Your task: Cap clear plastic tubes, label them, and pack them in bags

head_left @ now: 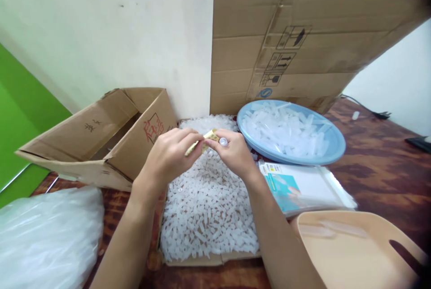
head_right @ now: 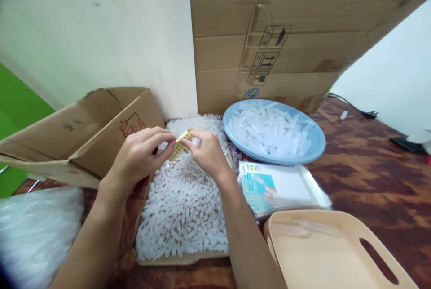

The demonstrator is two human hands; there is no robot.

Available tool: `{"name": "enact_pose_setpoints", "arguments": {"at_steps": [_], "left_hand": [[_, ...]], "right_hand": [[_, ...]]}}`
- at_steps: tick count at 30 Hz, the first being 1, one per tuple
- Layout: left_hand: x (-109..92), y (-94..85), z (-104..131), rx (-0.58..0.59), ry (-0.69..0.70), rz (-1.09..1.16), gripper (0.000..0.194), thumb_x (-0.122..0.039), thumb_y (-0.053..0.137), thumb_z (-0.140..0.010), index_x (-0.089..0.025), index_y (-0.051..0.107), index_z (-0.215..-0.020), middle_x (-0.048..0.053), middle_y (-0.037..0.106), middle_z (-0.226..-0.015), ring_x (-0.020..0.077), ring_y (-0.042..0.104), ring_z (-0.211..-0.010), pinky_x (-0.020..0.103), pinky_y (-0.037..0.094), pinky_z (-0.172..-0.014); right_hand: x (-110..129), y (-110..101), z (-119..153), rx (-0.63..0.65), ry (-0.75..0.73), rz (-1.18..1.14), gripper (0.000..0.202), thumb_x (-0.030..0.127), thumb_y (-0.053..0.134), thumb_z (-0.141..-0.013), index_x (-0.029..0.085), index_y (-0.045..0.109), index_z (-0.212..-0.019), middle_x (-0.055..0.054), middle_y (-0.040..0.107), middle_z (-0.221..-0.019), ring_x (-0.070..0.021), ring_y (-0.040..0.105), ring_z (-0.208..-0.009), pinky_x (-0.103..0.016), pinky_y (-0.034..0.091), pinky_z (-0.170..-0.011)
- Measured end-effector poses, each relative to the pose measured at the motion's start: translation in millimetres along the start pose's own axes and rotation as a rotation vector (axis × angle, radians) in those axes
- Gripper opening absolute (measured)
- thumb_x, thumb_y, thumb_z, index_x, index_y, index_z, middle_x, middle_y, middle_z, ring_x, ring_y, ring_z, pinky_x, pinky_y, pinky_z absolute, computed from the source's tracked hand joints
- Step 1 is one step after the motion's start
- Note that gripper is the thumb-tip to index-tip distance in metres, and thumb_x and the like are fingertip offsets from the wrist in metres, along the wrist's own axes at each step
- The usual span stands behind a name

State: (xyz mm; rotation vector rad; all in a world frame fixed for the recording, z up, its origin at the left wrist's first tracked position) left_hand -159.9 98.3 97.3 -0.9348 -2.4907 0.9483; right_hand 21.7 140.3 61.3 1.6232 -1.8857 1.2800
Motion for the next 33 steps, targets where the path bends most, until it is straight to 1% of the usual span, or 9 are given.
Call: {"name": "enact_pose_setpoints", "arguments": {"at_steps": [3,5,7,10,12,18,23,28,33], "left_hand": [[-10.1,-1.6,-3.5,-0.033,0.143,-0.114,0.006,-0.015,0.061,-0.096,-0.017,0.067,-0.095,0.007,0.078,-0.089,0.0194,0.071,-0.072,0.033,0.053,-0.068],[-14.4,0.7,-4.7,-0.029,0.185,-0.158,0.007,-0.013,0.060,-0.096,-0.016,0.066,-0.096,0.007,0.078,-0.091,0.0194,0.071,-0.072,0.033,0.053,-0.068],[-16.6,5.2,-4.8,-0.020,0.205,-0.170,0.010,-0.012,0.057,-0.097,-0.017,0.066,-0.097,0.006,0.078,-0.091,0.0187,0.071,-0.071,0.033,0.053,-0.068],[-16.8,13.1,-3.4,-0.016,0.218,-0.158,0.013,-0.010,0.055,-0.098,-0.017,0.065,-0.097,0.006,0.078,-0.092,0.0184,0.074,-0.076,0.033,0.053,-0.069],[-15.9,17.5,-1.7,-0.006,0.222,-0.157,0.013,-0.010,0.055,-0.099,-0.017,0.065,-0.098,0.006,0.079,-0.094,0.0190,0.075,-0.079,0.033,0.053,-0.070],[-14.9,21.8,3.0,0.043,0.247,-0.194,0.012,-0.011,0.054,-0.101,-0.016,0.065,-0.100,0.007,0.079,-0.096,0.0200,0.075,-0.081,0.035,0.052,-0.070],[-15.8,23.0,3.2,0.048,0.252,-0.208,0.009,-0.012,0.056,-0.100,-0.015,0.065,-0.100,0.007,0.079,-0.098,0.0201,0.075,-0.081,0.036,0.051,-0.070],[-15.6,23.2,1.9,0.042,0.241,-0.210,0.013,-0.012,0.055,-0.101,-0.016,0.065,-0.096,0.006,0.079,-0.097,0.0192,0.074,-0.080,0.035,0.050,-0.068],[-15.4,23.2,2.1,0.051,0.249,-0.213,0.011,-0.011,0.056,-0.101,-0.014,0.066,-0.096,0.006,0.078,-0.096,0.0195,0.074,-0.083,0.035,0.050,-0.070]], "right_hand": [[0.9,-0.1,0.2,0.016,-0.024,0.023,0.024,0.023,0.062,-0.093,0.021,0.057,-0.070,-0.001,0.063,-0.074,-0.0195,0.056,-0.072,-0.030,0.040,-0.069],[1.1,0.1,0.4,0.026,-0.024,0.051,0.024,0.018,0.059,-0.090,0.021,0.054,-0.067,-0.001,0.062,-0.073,-0.0193,0.056,-0.071,-0.030,0.039,-0.068],[1.2,0.6,0.6,0.038,-0.028,0.078,0.022,0.011,0.055,-0.086,0.022,0.053,-0.067,-0.001,0.064,-0.075,-0.0198,0.057,-0.072,-0.030,0.039,-0.068],[0.7,1.8,0.6,0.061,-0.036,0.105,0.020,0.005,0.051,-0.078,0.022,0.053,-0.069,-0.002,0.065,-0.076,-0.0204,0.058,-0.075,-0.030,0.040,-0.071],[-0.4,2.7,0.7,0.078,-0.029,0.125,0.021,0.004,0.049,-0.076,0.023,0.051,-0.068,-0.001,0.064,-0.074,-0.0201,0.058,-0.073,-0.029,0.040,-0.069],[-5.8,4.1,1.8,0.104,-0.012,0.185,0.022,0.004,0.049,-0.075,0.024,0.045,-0.066,0.000,0.061,-0.069,-0.0193,0.055,-0.069,-0.029,0.037,-0.067],[-7.4,3.5,2.5,0.107,-0.008,0.212,0.023,0.007,0.049,-0.078,0.024,0.041,-0.065,0.000,0.059,-0.068,-0.0186,0.053,-0.067,-0.030,0.034,-0.065],[-7.5,3.2,2.1,0.104,-0.020,0.209,0.021,0.006,0.048,-0.077,0.024,0.044,-0.067,0.000,0.061,-0.070,-0.0191,0.054,-0.069,-0.030,0.034,-0.067],[-7.9,3.9,2.1,0.102,-0.014,0.225,0.021,0.006,0.049,-0.077,0.023,0.046,-0.066,-0.001,0.062,-0.070,-0.0192,0.054,-0.069,-0.030,0.035,-0.067]]}}
Point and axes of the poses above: each hand's wrist, its own z-axis away from the middle knuckle, its own y-axis out of the palm, x = y × z, the point moved 1 cm from there along -z, towards the middle knuckle
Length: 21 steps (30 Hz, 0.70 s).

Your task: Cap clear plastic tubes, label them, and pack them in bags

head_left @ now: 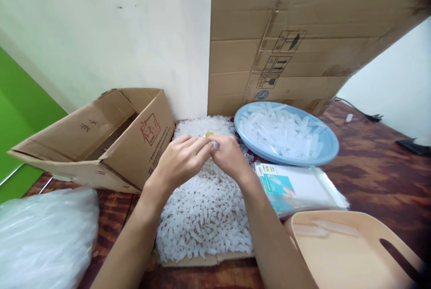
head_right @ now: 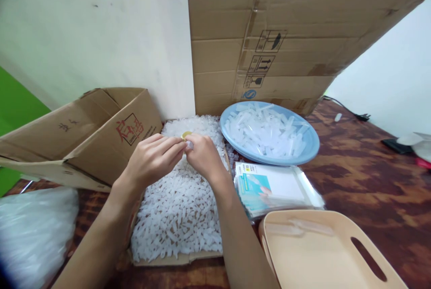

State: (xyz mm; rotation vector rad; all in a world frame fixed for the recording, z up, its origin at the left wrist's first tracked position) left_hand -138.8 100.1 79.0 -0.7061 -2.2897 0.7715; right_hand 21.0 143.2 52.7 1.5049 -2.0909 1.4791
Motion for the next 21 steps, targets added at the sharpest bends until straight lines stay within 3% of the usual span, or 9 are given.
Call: {"name": "enact_pose_setpoints", "arguments": {"at_steps": [9,21], "left_hand": [[-12.3,-2.2,-10.3,0.054,-0.038,-0.066,0.019,-0.003,0.052,-0.098,-0.013,0.066,-0.090,0.003,0.071,-0.083,0.0181,0.065,-0.070,0.034,0.046,-0.065],[-15.4,-2.3,-11.2,0.100,-0.067,-0.030,0.020,-0.003,0.051,-0.098,-0.009,0.070,-0.098,0.006,0.074,-0.089,0.0196,0.070,-0.073,0.034,0.050,-0.064]], "right_hand": [[1.4,0.2,1.6,-0.021,0.048,-0.025,0.025,0.005,0.047,-0.077,0.021,0.041,-0.060,0.003,0.052,-0.055,-0.0137,0.039,-0.055,-0.029,0.024,-0.057],[-1.8,1.1,2.1,-0.039,0.088,-0.089,0.021,0.008,0.047,-0.077,0.020,0.046,-0.060,0.003,0.051,-0.057,-0.0132,0.039,-0.056,-0.028,0.025,-0.056]]}}
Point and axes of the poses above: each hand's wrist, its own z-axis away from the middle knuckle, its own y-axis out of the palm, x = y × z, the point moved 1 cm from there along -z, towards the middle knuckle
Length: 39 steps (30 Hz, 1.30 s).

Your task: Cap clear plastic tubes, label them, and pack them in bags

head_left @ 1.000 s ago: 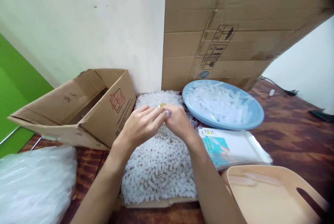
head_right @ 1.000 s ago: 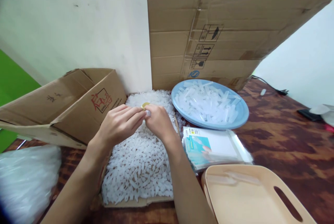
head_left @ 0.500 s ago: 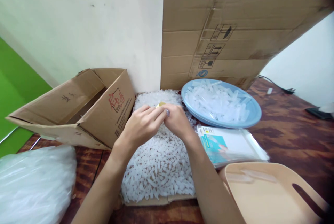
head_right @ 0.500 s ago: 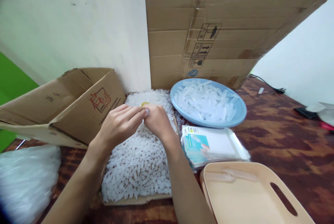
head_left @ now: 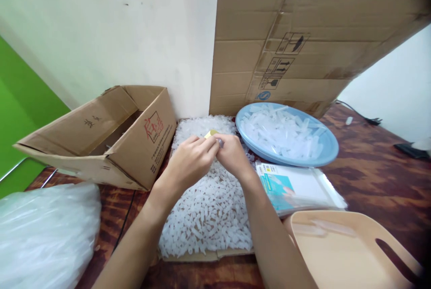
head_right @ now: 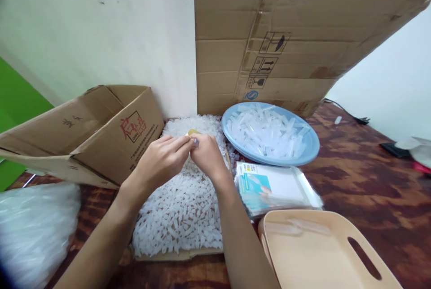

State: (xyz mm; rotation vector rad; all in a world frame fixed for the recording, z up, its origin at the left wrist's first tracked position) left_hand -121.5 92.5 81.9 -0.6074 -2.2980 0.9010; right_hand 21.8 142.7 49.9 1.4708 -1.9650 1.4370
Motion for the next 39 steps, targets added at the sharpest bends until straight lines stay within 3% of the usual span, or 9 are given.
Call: {"name": "enact_pose_setpoints", "arguments": {"at_steps": [7,11,16,19,22,26,31,35,39], "left_hand": [[7.5,4.7,3.6,-0.123,-0.332,0.556,0.019,-0.015,0.062,-0.097,-0.018,0.074,-0.111,0.006,0.079,-0.112,0.0210,0.075,-0.093,0.032,0.058,-0.080],[7.7,0.6,-0.5,-0.118,-0.531,0.856,0.015,-0.017,0.066,-0.094,-0.018,0.078,-0.104,0.006,0.080,-0.102,0.0189,0.074,-0.085,0.030,0.058,-0.078],[7.7,1.2,-2.1,-0.021,-0.918,1.155,0.024,-0.039,0.074,-0.090,-0.017,0.081,-0.096,0.004,0.077,-0.076,0.0147,0.066,-0.060,0.024,0.049,-0.055],[8.4,3.3,-0.9,-0.008,-1.026,1.271,0.029,-0.045,0.082,-0.081,-0.017,0.083,-0.089,0.002,0.075,-0.069,0.0123,0.059,-0.054,0.023,0.043,-0.050],[7.2,3.1,-0.4,-0.013,-1.082,1.412,0.027,-0.043,0.089,-0.072,-0.018,0.084,-0.081,0.003,0.075,-0.070,0.0134,0.062,-0.060,0.024,0.046,-0.055],[1.5,3.3,-1.1,-0.062,-1.082,1.529,0.023,-0.036,0.093,-0.066,-0.018,0.084,-0.077,0.005,0.078,-0.075,0.0163,0.067,-0.071,0.026,0.051,-0.067],[-2.3,4.9,-3.9,-0.144,-0.993,1.549,0.023,-0.038,0.091,-0.071,-0.018,0.083,-0.077,0.006,0.079,-0.079,0.0183,0.069,-0.074,0.030,0.055,-0.071],[3.7,-4.9,-5.8,-0.127,-0.770,1.291,0.025,-0.041,0.079,-0.086,-0.018,0.081,-0.080,0.004,0.073,-0.071,0.0136,0.061,-0.062,0.025,0.049,-0.055],[8.2,-14.1,-3.8,-0.300,-0.521,0.862,0.018,-0.032,0.068,-0.097,-0.019,0.079,-0.104,0.003,0.069,-0.080,0.0103,0.055,-0.061,0.023,0.046,-0.054]], "right_hand": [[-2.7,-6.2,1.0,-0.021,0.001,-0.068,0.020,0.014,0.051,-0.083,0.020,0.052,-0.064,0.004,0.054,-0.060,-0.0141,0.047,-0.060,-0.026,0.029,-0.056],[-0.1,-7.8,0.8,-0.034,-0.008,-0.097,0.021,0.016,0.054,-0.084,0.020,0.055,-0.064,0.003,0.054,-0.060,-0.0149,0.048,-0.060,-0.027,0.030,-0.056],[4.9,-6.5,-0.1,0.007,-0.067,-0.046,0.021,0.014,0.055,-0.086,0.019,0.062,-0.068,0.000,0.063,-0.065,-0.0167,0.055,-0.063,-0.027,0.035,-0.061],[7.4,-4.6,-0.2,0.024,-0.130,-0.005,0.020,0.010,0.052,-0.084,0.019,0.062,-0.069,-0.002,0.067,-0.070,-0.0178,0.058,-0.066,-0.028,0.036,-0.063],[10.5,-3.0,0.4,0.006,-0.188,0.018,0.020,0.007,0.049,-0.080,0.021,0.054,-0.066,-0.001,0.062,-0.066,-0.0168,0.055,-0.062,-0.028,0.034,-0.061],[14.7,-2.8,1.4,-0.067,-0.216,0.015,0.023,0.006,0.050,-0.072,0.023,0.040,-0.061,0.002,0.052,-0.060,-0.0141,0.044,-0.055,-0.028,0.029,-0.056],[18.9,-6.4,2.4,-0.129,-0.222,-0.035,0.021,0.008,0.051,-0.071,0.023,0.040,-0.061,0.002,0.055,-0.064,-0.0144,0.045,-0.058,-0.028,0.032,-0.058],[23.4,-8.9,2.1,-0.132,-0.153,-0.106,0.020,0.012,0.053,-0.076,0.023,0.045,-0.062,0.002,0.053,-0.062,-0.0152,0.046,-0.059,-0.028,0.034,-0.059],[29.1,-7.3,1.5,-0.116,-0.095,-0.270,0.016,0.019,0.055,-0.085,0.020,0.056,-0.069,0.001,0.059,-0.067,-0.0165,0.053,-0.066,-0.028,0.039,-0.063]]}}
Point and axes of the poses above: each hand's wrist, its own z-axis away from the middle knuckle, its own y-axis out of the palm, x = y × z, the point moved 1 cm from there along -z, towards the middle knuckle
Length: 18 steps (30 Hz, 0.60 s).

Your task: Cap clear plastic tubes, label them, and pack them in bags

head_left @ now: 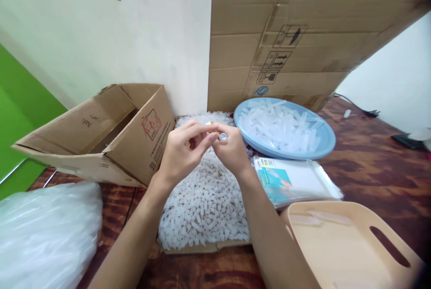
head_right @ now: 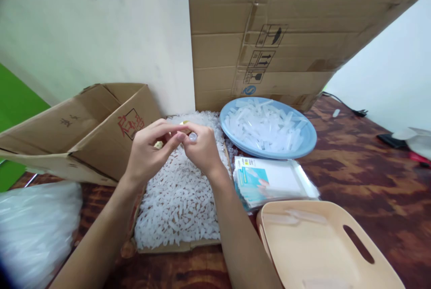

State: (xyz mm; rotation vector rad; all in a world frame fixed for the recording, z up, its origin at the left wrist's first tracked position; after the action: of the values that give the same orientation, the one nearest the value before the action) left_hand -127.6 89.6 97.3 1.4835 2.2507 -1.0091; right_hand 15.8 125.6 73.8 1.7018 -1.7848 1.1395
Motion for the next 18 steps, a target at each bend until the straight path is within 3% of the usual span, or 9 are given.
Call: {"name": "enact_pose_setpoints", "arguments": {"at_steps": [3,6,18], "left_hand": [[0.9,-0.1,2.9,-0.015,0.241,-0.199,0.022,-0.027,0.067,-0.097,-0.022,0.074,-0.118,0.005,0.072,-0.097,0.0114,0.063,-0.072,0.024,0.053,-0.065],[3.3,2.2,5.2,0.025,0.365,-0.346,0.021,-0.026,0.068,-0.096,-0.023,0.074,-0.117,0.005,0.074,-0.102,0.0144,0.069,-0.083,0.025,0.055,-0.072],[4.0,3.1,5.0,0.069,0.379,-0.431,0.014,-0.025,0.067,-0.096,-0.021,0.072,-0.109,0.005,0.077,-0.100,0.0164,0.072,-0.082,0.026,0.055,-0.073]], "right_hand": [[1.5,2.3,0.0,-0.012,0.060,-0.097,0.017,0.020,0.054,-0.086,0.020,0.055,-0.069,0.002,0.055,-0.067,-0.0152,0.049,-0.065,-0.027,0.037,-0.061],[0.7,2.3,0.2,-0.011,0.093,-0.097,0.020,0.021,0.053,-0.083,0.021,0.048,-0.064,0.005,0.045,-0.061,-0.0134,0.039,-0.061,-0.027,0.032,-0.056],[-5.8,-0.6,0.7,0.029,0.088,-0.094,0.012,0.018,0.050,-0.075,0.020,0.048,-0.063,0.005,0.045,-0.061,-0.0129,0.038,-0.062,-0.026,0.029,-0.056]]}}
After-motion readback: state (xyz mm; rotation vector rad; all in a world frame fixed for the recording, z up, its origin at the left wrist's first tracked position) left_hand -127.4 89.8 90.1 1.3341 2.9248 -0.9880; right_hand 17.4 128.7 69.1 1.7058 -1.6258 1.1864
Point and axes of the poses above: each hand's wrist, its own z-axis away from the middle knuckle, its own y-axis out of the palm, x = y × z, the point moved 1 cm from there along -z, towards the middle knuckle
